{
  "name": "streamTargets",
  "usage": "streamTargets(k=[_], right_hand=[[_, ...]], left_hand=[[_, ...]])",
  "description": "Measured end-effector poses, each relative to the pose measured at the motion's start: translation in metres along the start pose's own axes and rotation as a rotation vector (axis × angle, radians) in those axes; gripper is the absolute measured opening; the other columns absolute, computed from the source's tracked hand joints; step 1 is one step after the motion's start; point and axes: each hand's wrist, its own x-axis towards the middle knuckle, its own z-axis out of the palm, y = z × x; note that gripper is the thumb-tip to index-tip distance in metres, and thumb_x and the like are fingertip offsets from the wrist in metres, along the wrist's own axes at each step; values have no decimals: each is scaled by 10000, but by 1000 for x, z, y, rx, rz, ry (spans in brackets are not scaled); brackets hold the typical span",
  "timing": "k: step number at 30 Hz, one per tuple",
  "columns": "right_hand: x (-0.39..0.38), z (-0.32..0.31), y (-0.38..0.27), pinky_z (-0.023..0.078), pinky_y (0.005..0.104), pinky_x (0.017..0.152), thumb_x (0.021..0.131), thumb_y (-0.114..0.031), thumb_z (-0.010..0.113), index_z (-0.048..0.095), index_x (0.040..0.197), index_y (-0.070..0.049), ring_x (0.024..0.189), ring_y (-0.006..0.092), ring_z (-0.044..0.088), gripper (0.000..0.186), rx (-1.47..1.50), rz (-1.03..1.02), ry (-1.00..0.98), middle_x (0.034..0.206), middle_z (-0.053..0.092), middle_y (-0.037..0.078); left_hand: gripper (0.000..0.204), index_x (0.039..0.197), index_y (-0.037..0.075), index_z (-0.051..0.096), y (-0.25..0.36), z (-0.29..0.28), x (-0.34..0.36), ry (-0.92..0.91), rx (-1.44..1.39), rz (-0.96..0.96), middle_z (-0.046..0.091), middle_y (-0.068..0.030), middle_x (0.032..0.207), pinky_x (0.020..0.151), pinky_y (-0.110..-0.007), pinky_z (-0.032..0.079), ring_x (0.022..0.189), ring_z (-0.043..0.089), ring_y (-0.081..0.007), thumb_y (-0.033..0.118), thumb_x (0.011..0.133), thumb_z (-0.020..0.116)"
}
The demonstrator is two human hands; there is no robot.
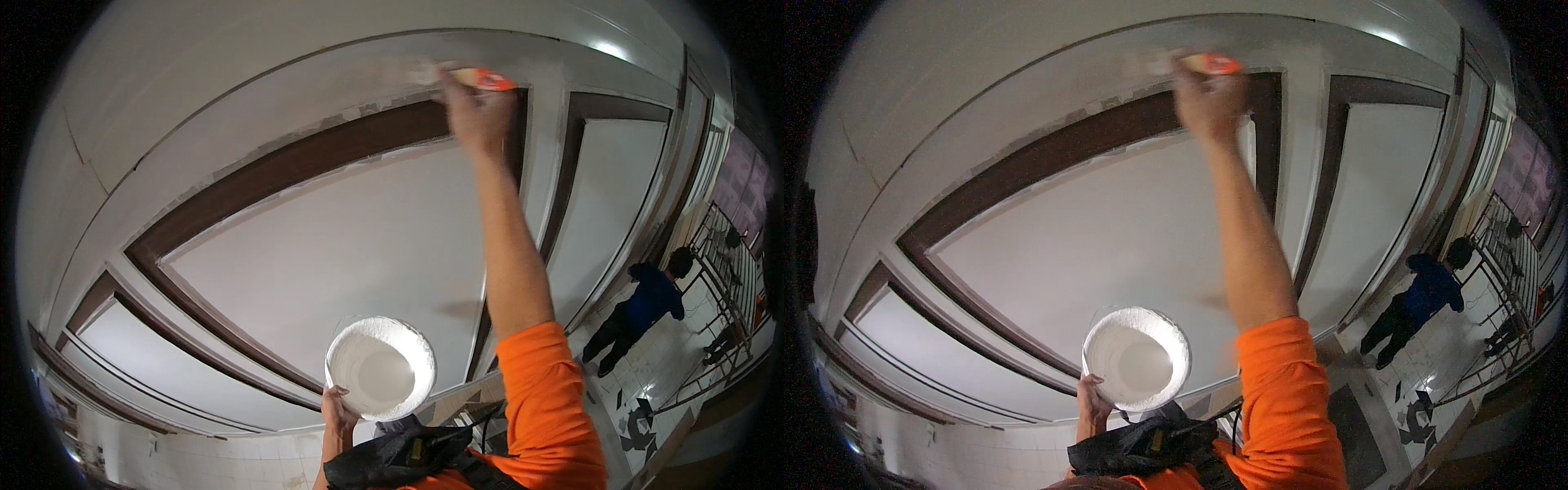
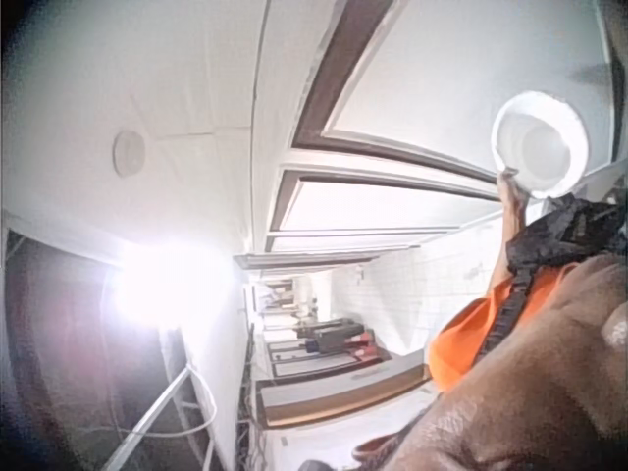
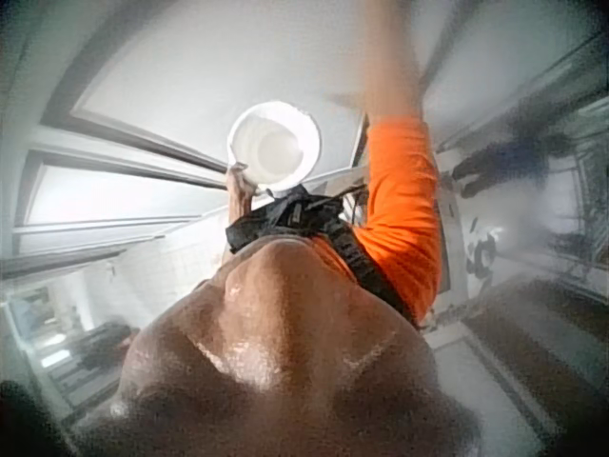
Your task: The person stands on a ladder and uses a paint brush to apply white paint from a bucket onto the ceiling trim and panels.
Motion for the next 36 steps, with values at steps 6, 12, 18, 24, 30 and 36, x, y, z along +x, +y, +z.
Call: streamTargets(k=[6,12,18,24,30,36], right_hand=[[28,-63,17,549,330,729,897,-92,753,736,914,-80,803,183,717,27,-307,-295,360,873,761,71],[-34,30,7,601,396,787,722,-38,762,747,1113,-113,896,324,743,397,-295,-517,180,1034,763,113],[-83,78,-55,581,351,630,875,-72,709,687,897,-111,742,260,741,50,192,-489,-138,909,759,67],[-15,7,4,461,282,563,953,-294,736,680,746,-77,591,69,574,305,156,-5,-110,633,613,-43],[44,-106,52,619,301,728,928,-171,779,733,1016,20,794,141,713,215,-300,-118,199,920,741,74],[-100,-135,7,572,284,711,964,-114,720,688,1101,-20,831,130,687,169,-10,220,109,1021,722,72]], left_hand=[[631,1353,79,471,0,7,-4,54,-1,-48,554,-168,1249,940,-647,513,1136,567,-411,44,723,481],[633,1358,73,449,-7,-18,10,25,-7,-27,563,-169,1234,936,-646,517,1114,582,-408,63,727,494],[644,1375,56,440,2,10,-8,-5,16,-27,565,-175,1253,941,-641,521,1132,581,-409,53,733,491],[630,1361,42,447,-8,-11,3,44,-22,-17,562,-179,1250,937,-641,525,1132,579,-419,50,732,492],[623,1350,62,452,-5,4,-7,74,7,-40,560,-176,1213,905,-631,535,1089,583,-409,48,728,488],[633,1354,18,479,-5,16,-10,106,-39,57,579,-186,1214,899,-587,557,1096,598,-393,31,721,473]])
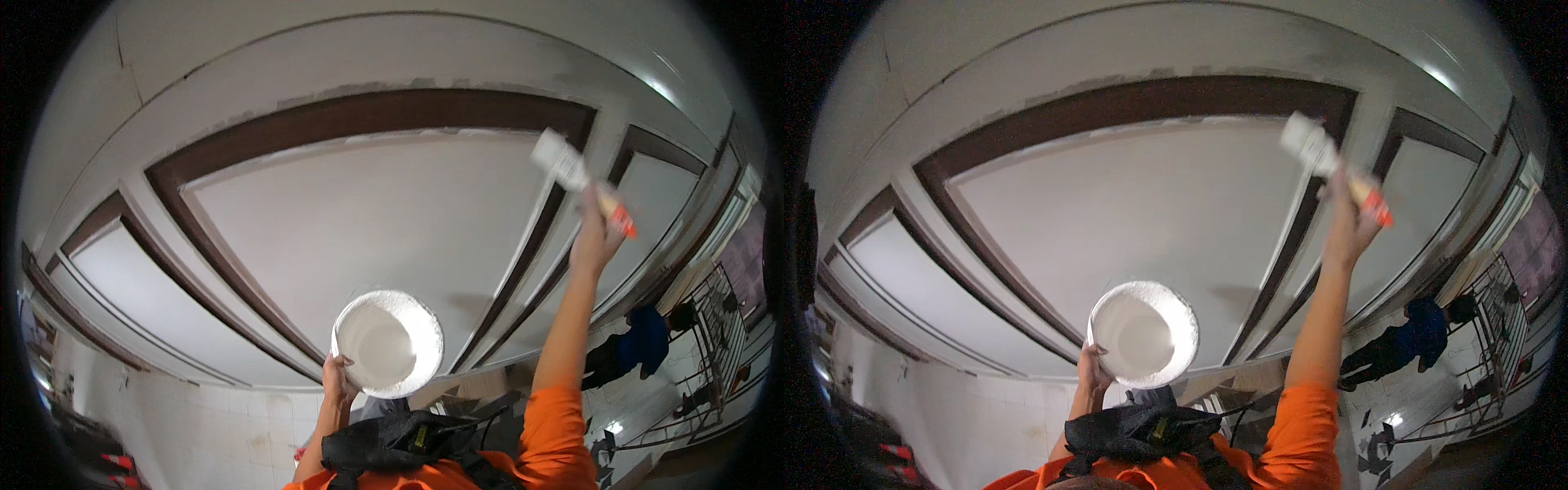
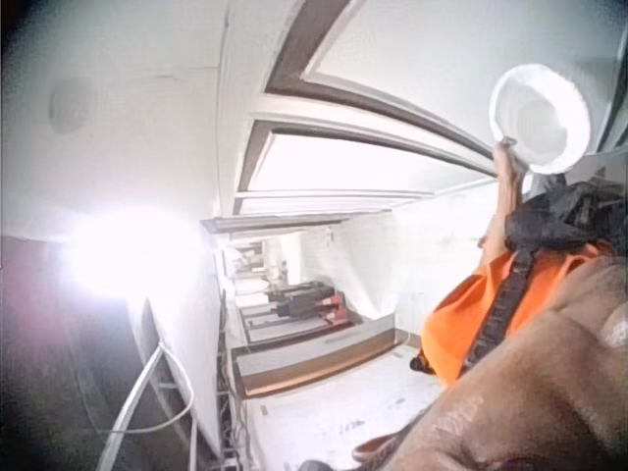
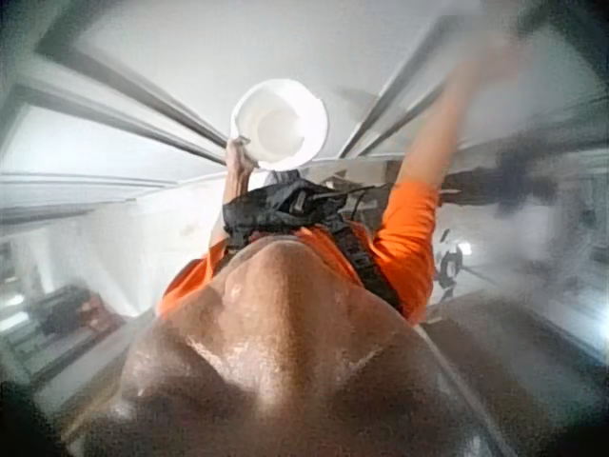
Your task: The person stands on a ladder and uses a paint brush to apply white paint from a bucket onto the ceiling trim and panels.
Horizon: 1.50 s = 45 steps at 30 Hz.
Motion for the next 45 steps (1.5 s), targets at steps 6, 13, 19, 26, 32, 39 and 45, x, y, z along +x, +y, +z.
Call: streamTargets(k=[6,13,19,26,32,39,45], right_hand=[[-205,-21,13,552,248,738,938,-33,725,672,1051,12,846,100,667,133,103,523,-654,1035,739,103],[-296,-12,19,576,335,765,895,-77,746,721,1019,-35,868,235,751,133,-221,404,-1017,992,765,118],[-315,-5,41,571,333,768,886,-88,739,741,1026,-49,842,265,745,146,-314,422,-1321,946,762,137],[-330,-4,53,543,358,712,863,-79,680,745,1021,-86,760,271,722,171,-377,542,-1441,841,729,157],[-334,1,51,552,395,722,857,-74,631,745,1019,-133,775,335,717,206,-402,622,-1457,832,724,145],[-330,-2,56,548,357,717,860,-65,659,741,1002,-99,762,273,714,167,-303,535,-1421,840,730,133],[-295,-19,45,553,290,799,903,-49,750,714,971,13,883,123,690,98,-60,776,-1112,997,771,98]], left_hand=[[571,1376,-37,505,5,-1,-5,-58,90,78,615,-195,1243,945,-468,572,1096,641,-307,-22,817,386],[570,1337,-46,543,14,23,-18,-9,168,-15,649,-136,1042,821,-382,570,905,643,-236,-69,778,437],[616,1386,-39,548,11,9,-10,-69,217,17,655,-94,943,770,-313,534,834,615,-171,-88,779,452],[565,1335,-35,600,12,6,-4,-75,248,32,649,-57,885,750,-270,496,792,587,-133,-103,789,471],[555,1310,-25,623,13,0,-2,-108,239,17,664,-52,911,767,-255,480,798,581,-127,-110,781,479],[588,1326,-14,622,12,7,-3,-60,239,15,683,-62,969,771,-271,501,835,594,-132,-120,770,462],[615,1358,-6,601,9,7,-9,-40,196,-2,683,-74,1005,787,-294,527,838,608,-150,-104,767,462]])
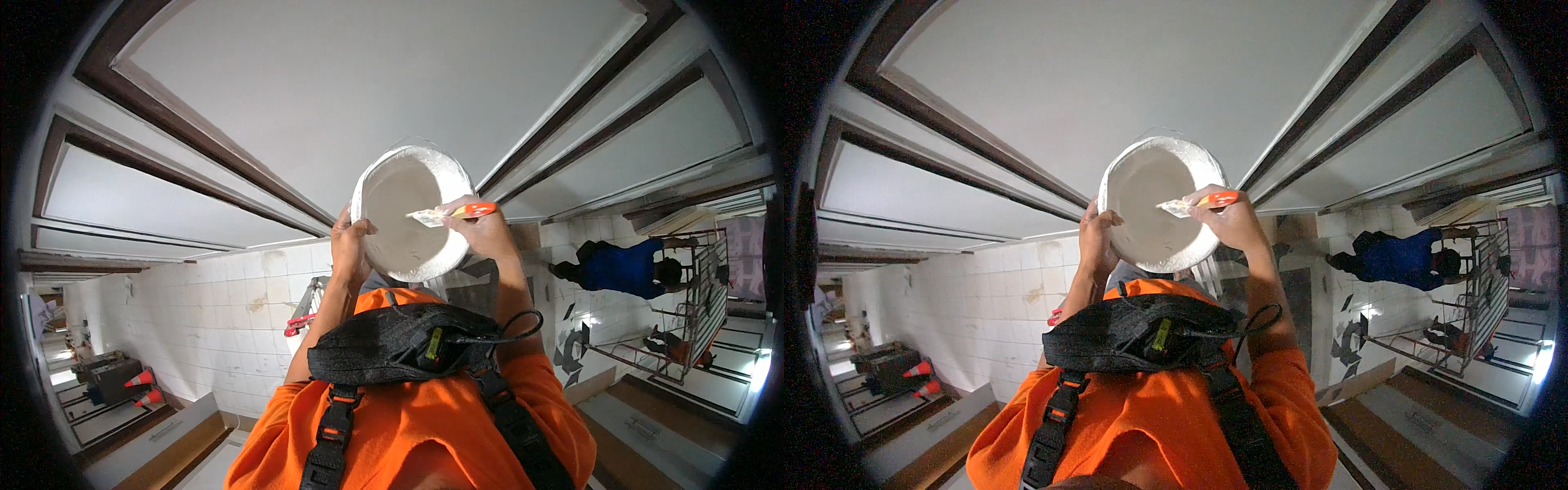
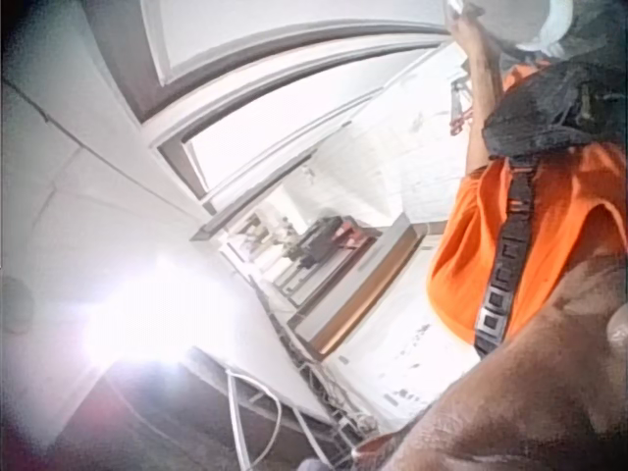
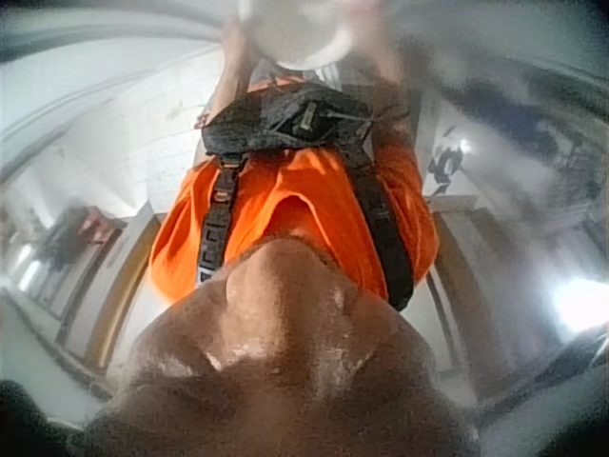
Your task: The person stands on a ladder and uses a paint brush to apply white paint from a bucket onto the ceiling trim and panels.
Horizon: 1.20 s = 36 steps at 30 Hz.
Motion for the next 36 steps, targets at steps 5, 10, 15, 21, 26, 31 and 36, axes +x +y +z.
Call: streamTargets(k=[5,10,15,21,26,31,36], right_hand=[[-10,-20,-20,566,308,848,923,-85,767,677,995,-14,978,166,706,136,87,-65,83,1097,758,142],[-18,-25,-42,573,320,869,929,-30,742,649,1009,-11,1029,208,709,124,219,-184,206,1126,742,197],[-20,-25,-48,576,324,881,935,-22,731,639,1011,-5,1031,224,709,121,275,-240,251,1136,729,231],[-30,-27,-48,574,329,898,937,-29,732,643,1022,-7,1035,223,705,125,273,-224,270,1146,720,241],[-34,-28,-51,576,331,898,936,-30,734,643,1029,-4,1031,229,707,132,273,-236,293,1139,718,238],[-28,-32,-59,575,332,893,936,-32,738,638,1016,3,1019,228,708,132,271,-275,308,1127,720,233],[-33,-31,-59,570,331,891,926,-10,730,651,1085,19,999,206,706,180,241,-280,315,1135,726,208]], left_hand=[[629,1368,-6,590,1,7,-2,11,-49,-13,684,-105,1049,810,-326,557,893,641,-184,-108,766,442],[654,1386,-2,568,4,12,-2,3,-83,-25,681,-127,1101,841,-360,576,961,661,-218,-113,755,434],[675,1408,-8,531,2,12,-4,36,-91,-55,676,-138,1133,860,-374,574,978,658,-239,-113,749,429],[696,1418,-6,509,0,8,-8,45,-40,-26,665,-152,1169,901,-389,568,1027,654,-254,-107,734,432],[714,1422,-8,499,3,12,-8,41,-61,-14,665,-156,1164,893,-396,577,1035,660,-265,-104,718,438],[724,1427,2,489,5,20,-1,24,-88,-10,666,-153,1143,871,-401,591,1017,669,-273,-101,712,444],[567,1338,13,530,7,14,-4,0,-37,24,652,-148,1105,853,-430,597,979,665,-255,-49,780,457]])
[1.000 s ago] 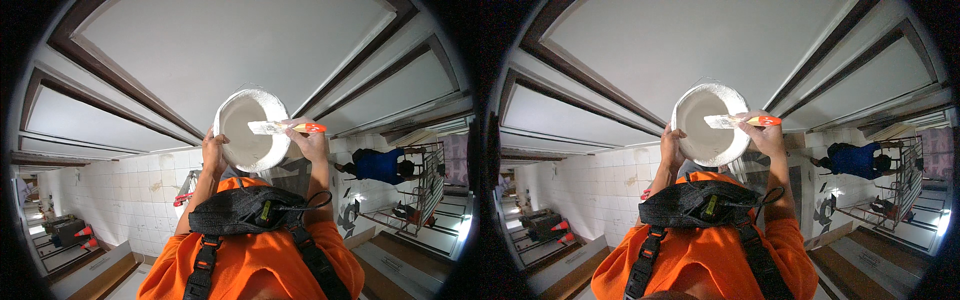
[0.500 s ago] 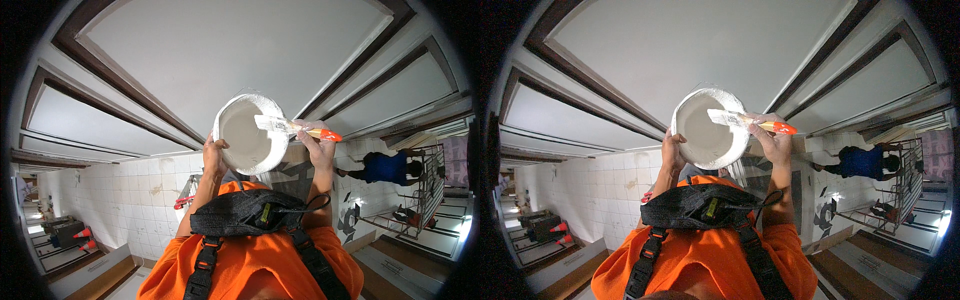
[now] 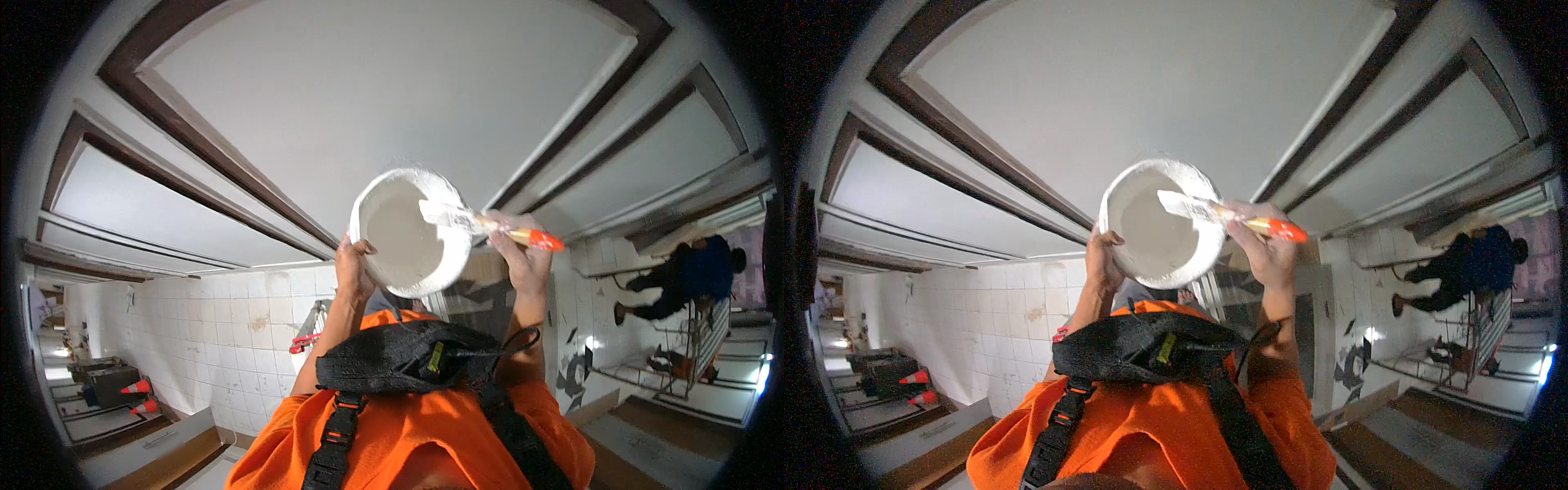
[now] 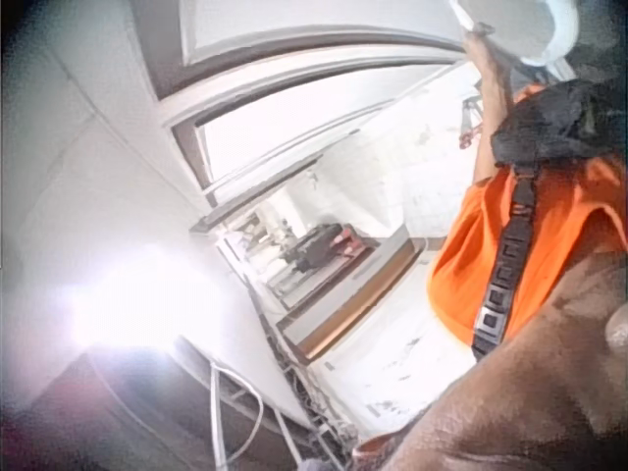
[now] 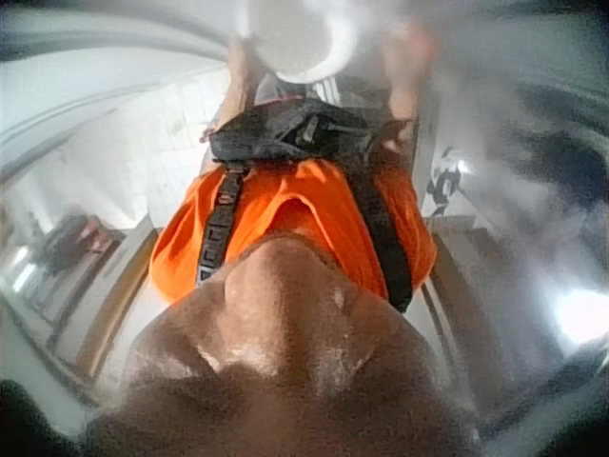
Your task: The person stands on a ladder and uses a paint brush to apply white paint from a bucket onto the ceiling trim and panels.
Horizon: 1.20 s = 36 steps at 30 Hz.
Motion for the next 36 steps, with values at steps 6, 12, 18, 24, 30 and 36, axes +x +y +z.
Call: streamTargets(k=[6,12,18,24,30,36], right_hand=[[-8,12,-18,570,333,861,924,30,686,643,1165,44,965,191,700,245,-156,-150,114,1135,726,208],[-8,41,68,551,337,756,902,-40,733,706,974,16,841,189,700,95,-591,-114,-125,1017,756,153],[-9,56,83,559,353,836,888,34,717,716,975,36,902,216,724,88,-359,-186,21,979,763,144],[-18,54,106,569,348,802,873,-39,746,731,967,10,863,253,754,108,-570,-145,-75,904,762,147],[-16,53,102,575,386,774,853,-56,767,742,998,-51,887,323,749,147,-691,-21,-248,940,765,148],[-13,56,98,563,361,733,870,-39,747,727,962,-12,816,282,750,98,-548,-153,-160,912,766,152]], left_hand=[[298,1149,61,568,-47,-38,25,140,-32,-94,544,-105,903,698,-506,564,860,576,-278,89,929,370],[316,1141,24,628,-31,-11,18,119,-5,-26,615,-114,911,711,-465,577,809,625,-278,164,950,418],[442,1291,37,562,-50,-31,38,98,44,-24,591,-92,901,691,-425,560,822,613,-248,18,863,456],[505,1291,26,578,-67,-50,47,80,66,40,594,-80,910,686,-401,549,824,608,-224,-30,805,456],[568,1316,54,587,-38,-28,34,61,-41,-65,614,-106,974,707,-408,545,877,608,-247,-45,768,470],[473,1216,5,619,-32,-17,21,94,-53,-22,625,-86,892,705,-323,519,791,595,-190,-58,763,499]])
